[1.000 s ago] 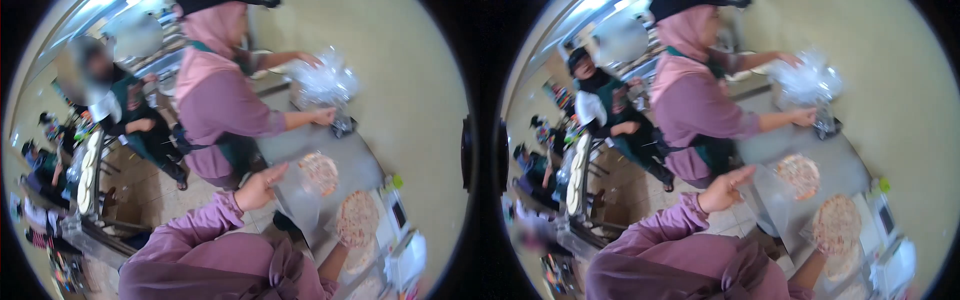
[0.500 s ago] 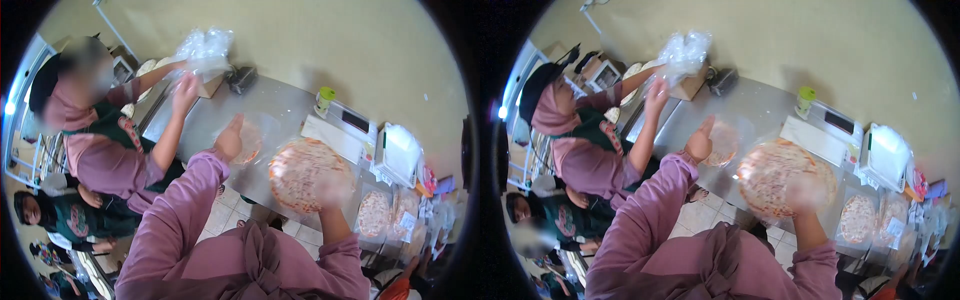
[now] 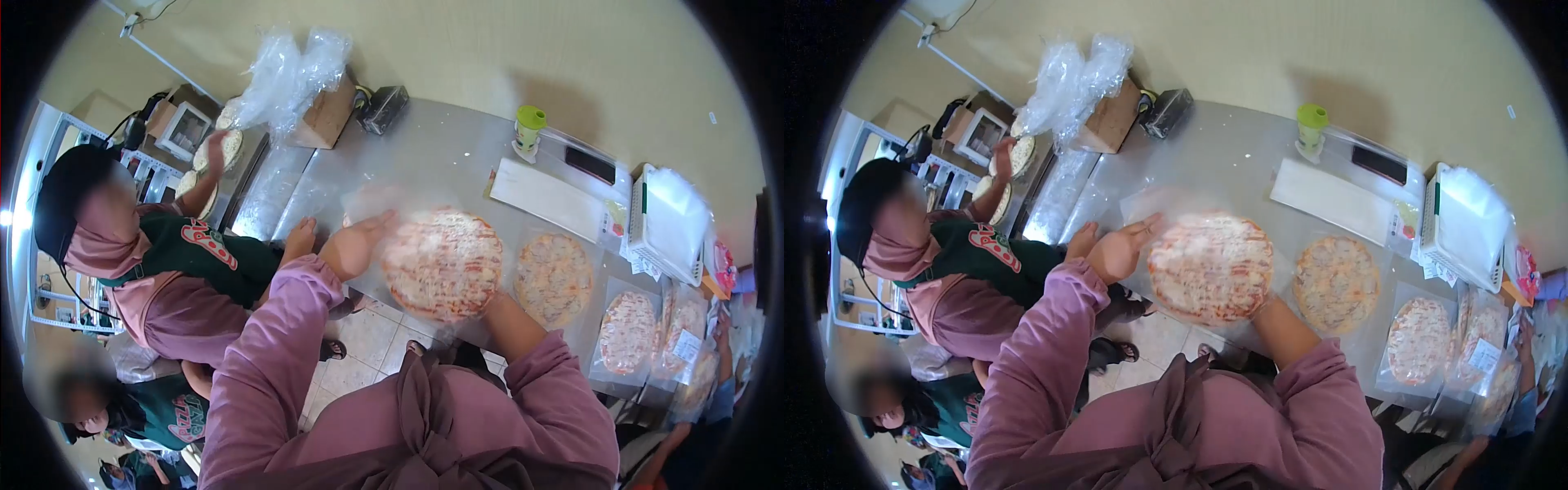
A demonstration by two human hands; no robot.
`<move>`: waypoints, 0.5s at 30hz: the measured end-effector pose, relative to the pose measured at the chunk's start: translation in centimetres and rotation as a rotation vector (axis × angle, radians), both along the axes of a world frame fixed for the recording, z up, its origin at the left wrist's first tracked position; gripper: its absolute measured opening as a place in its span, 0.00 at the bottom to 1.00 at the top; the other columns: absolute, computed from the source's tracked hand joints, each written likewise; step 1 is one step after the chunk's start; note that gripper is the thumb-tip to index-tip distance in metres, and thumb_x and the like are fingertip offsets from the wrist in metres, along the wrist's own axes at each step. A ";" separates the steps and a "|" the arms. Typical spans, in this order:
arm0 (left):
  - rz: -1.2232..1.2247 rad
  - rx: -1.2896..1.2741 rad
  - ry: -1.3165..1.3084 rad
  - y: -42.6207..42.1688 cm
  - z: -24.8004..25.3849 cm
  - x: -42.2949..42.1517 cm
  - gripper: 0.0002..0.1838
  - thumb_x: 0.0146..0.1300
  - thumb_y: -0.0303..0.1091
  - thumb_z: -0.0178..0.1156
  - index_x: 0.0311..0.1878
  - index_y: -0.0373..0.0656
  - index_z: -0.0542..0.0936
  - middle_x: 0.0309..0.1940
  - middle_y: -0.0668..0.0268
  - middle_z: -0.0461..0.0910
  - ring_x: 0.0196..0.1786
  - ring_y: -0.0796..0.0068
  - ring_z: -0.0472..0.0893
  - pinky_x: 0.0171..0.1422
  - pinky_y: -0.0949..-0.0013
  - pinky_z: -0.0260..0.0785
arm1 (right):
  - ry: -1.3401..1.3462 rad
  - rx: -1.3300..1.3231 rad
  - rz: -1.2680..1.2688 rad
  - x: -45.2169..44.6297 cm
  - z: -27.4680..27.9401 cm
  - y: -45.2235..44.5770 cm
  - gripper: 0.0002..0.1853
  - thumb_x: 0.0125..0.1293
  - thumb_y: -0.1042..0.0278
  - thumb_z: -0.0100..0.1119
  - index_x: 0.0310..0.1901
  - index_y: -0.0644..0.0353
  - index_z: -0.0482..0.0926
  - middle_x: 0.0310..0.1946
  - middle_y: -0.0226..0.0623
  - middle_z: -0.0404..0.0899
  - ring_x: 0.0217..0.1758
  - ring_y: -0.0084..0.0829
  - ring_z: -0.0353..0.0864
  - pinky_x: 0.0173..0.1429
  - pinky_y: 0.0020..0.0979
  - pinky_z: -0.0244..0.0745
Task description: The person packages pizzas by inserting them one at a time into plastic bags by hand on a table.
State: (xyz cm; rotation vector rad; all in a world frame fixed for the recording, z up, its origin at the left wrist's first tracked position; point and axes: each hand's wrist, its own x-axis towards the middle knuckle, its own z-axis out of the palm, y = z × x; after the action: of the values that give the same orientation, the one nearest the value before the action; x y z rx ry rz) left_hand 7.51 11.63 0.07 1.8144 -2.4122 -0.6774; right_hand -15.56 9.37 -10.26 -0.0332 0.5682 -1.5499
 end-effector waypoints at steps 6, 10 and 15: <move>-0.070 -0.230 -0.037 2.6 -2.2 -1.7 0.34 0.46 0.15 0.44 0.62 0.47 0.63 0.61 0.56 0.63 0.58 0.58 0.69 0.60 0.66 0.65 | -0.014 0.015 0.052 1.6 -0.2 -1.0 0.36 0.60 0.45 0.46 0.64 0.60 0.55 0.63 0.48 0.57 0.64 0.50 0.57 0.66 0.53 0.52; 0.324 -0.354 -0.035 4.2 -3.1 -3.4 0.19 0.50 0.25 0.51 0.49 0.44 0.70 0.48 0.57 0.72 0.48 0.57 0.74 0.49 0.61 0.69 | -0.011 0.018 0.078 2.3 -0.6 -0.8 0.36 0.60 0.45 0.46 0.64 0.60 0.55 0.63 0.49 0.56 0.65 0.51 0.57 0.66 0.53 0.52; 0.510 -0.316 -0.040 6.2 -4.8 -3.8 0.09 0.53 0.35 0.53 0.35 0.42 0.73 0.31 0.57 0.75 0.36 0.54 0.76 0.40 0.56 0.69 | -0.024 0.012 0.180 3.7 -0.8 -0.5 0.36 0.60 0.45 0.46 0.64 0.60 0.55 0.63 0.49 0.56 0.65 0.51 0.57 0.66 0.53 0.51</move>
State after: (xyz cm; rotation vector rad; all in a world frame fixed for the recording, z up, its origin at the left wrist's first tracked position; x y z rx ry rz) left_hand 3.75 17.86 -4.78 2.1685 -1.8108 -0.2013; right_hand -11.91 8.86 -11.08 -0.0555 0.5410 -1.3705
